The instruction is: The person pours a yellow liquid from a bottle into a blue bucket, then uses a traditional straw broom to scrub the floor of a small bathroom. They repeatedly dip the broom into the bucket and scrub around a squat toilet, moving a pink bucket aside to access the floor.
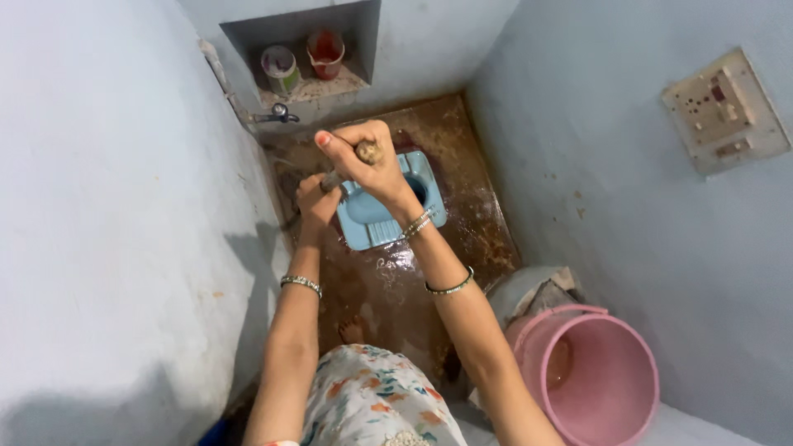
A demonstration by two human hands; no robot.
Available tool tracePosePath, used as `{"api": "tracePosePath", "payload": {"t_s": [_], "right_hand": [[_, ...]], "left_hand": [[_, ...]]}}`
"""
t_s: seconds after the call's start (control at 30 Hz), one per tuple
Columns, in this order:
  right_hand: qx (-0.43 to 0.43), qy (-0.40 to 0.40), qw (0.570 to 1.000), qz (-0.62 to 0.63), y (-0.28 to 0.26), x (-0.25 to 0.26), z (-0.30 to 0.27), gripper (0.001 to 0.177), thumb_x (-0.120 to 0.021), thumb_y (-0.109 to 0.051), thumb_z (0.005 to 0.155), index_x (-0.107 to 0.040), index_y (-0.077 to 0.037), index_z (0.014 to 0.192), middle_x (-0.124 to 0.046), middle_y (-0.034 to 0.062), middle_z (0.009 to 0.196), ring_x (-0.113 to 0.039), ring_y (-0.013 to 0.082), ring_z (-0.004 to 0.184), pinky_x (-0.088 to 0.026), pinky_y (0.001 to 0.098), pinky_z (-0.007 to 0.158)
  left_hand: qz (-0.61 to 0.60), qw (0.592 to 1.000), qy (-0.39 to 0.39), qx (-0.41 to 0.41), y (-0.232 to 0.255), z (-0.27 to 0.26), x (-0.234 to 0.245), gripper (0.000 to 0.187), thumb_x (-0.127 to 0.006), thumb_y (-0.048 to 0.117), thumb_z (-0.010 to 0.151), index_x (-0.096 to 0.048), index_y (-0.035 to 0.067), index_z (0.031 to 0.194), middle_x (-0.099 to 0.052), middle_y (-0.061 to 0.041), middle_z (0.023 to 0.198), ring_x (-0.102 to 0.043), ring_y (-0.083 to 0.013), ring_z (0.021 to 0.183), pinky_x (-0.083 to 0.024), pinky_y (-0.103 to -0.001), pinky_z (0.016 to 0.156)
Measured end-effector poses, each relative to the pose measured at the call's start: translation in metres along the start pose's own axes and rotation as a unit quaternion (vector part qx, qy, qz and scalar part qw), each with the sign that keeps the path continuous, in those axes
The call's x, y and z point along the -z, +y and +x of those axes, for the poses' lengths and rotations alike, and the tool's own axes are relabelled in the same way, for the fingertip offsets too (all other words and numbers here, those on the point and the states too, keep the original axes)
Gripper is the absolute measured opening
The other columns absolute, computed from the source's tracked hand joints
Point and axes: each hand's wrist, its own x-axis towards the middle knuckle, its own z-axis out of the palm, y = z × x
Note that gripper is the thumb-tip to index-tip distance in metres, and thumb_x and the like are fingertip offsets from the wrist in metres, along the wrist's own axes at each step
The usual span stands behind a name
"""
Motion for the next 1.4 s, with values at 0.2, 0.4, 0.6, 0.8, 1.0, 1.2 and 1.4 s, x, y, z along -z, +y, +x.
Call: {"api": "tracePosePath", "payload": {"t_s": [0.2,0.4,0.6,0.8,1.0,1.2,1.4], "right_hand": [[-0.024,-0.004,0.998,0.052,-0.023,-0.001,-0.021,0.048,-0.06,-0.012,0.107,-0.046,-0.004,0.061,-0.042,-0.0066,0.055,-0.033,0.0028,0.049,-0.024,0.0257,0.045],[-0.041,-0.013,0.994,0.105,-0.036,0.008,-0.058,0.05,-0.06,-0.014,0.108,-0.044,-0.006,0.062,-0.038,-0.0071,0.056,-0.03,0.0031,0.049,-0.022,0.026,0.045],[-0.042,0.048,0.995,0.07,-0.048,0.038,-0.094,0.051,-0.06,-0.018,0.109,-0.045,-0.007,0.061,-0.04,-0.006,0.054,-0.033,0.0045,0.046,-0.023,0.0265,0.044],[-0.048,0.099,0.994,0.017,-0.076,0.064,-0.127,0.052,-0.06,-0.02,0.108,-0.046,-0.007,0.061,-0.041,-0.0051,0.054,-0.035,0.005,0.046,-0.026,0.026,0.043],[-0.051,0.148,0.986,-0.057,-0.11,0.085,-0.152,0.054,-0.06,-0.02,0.109,-0.045,-0.007,0.058,-0.042,-0.0051,0.053,-0.036,0.0037,0.047,-0.028,0.0257,0.044],[-0.027,0.193,0.963,-0.186,-0.119,0.096,-0.175,0.053,-0.063,-0.018,0.107,-0.045,-0.003,0.059,-0.04,-0.007,0.053,-0.034,0.002,0.05,-0.025,0.0262,0.045],[-0.007,0.247,0.941,-0.231,-0.124,0.116,-0.208,0.052,-0.063,-0.017,0.108,-0.041,-0.002,0.063,-0.033,-0.0064,0.058,-0.028,0.0026,0.054,-0.02,0.0271,0.049]], "left_hand": [[0.011,0.997,0.018,-0.074,-0.006,-0.057,0.01,0.021,-0.072,0.025,0.08,-0.076,0.006,0.085,-0.07,-0.022,0.078,-0.069,-0.0448,0.076,-0.055,-0.054,0.074],[0.008,0.993,0.009,-0.12,-0.015,-0.112,0.002,0.023,-0.072,0.025,0.079,-0.075,0.003,0.077,-0.068,-0.022,0.071,-0.068,-0.0443,0.07,-0.055,-0.052,0.068],[-0.023,0.993,-0.027,-0.109,-0.001,-0.157,-0.023,0.025,-0.075,0.026,0.075,-0.075,0.002,0.08,-0.068,-0.024,0.07,-0.07,-0.0428,0.07,-0.056,-0.05,0.066],[-0.087,0.991,-0.053,-0.091,0.048,-0.192,-0.045,0.025,-0.068,0.025,0.082,-0.071,0.0,0.079,-0.068,-0.024,0.072,-0.072,-0.0408,0.073,-0.056,-0.049,0.068],[-0.095,0.975,-0.151,-0.129,0.092,-0.19,-0.08,0.027,-0.066,0.024,0.082,-0.068,-0.002,0.074,-0.064,-0.028,0.071,-0.067,-0.0455,0.071,-0.052,-0.054,0.067],[0.001,0.968,-0.17,-0.187,0.107,-0.176,-0.162,0.023,-0.061,0.022,0.087,-0.071,0.003,0.078,-0.067,-0.026,0.078,-0.066,-0.048,0.077,-0.052,-0.054,0.071],[-0.076,0.943,-0.278,-0.164,0.154,-0.19,-0.19,0.026,-0.065,0.028,0.081,-0.069,0.003,0.078,-0.068,-0.021,0.074,-0.067,-0.0405,0.07,-0.051,-0.051,0.065]]}}
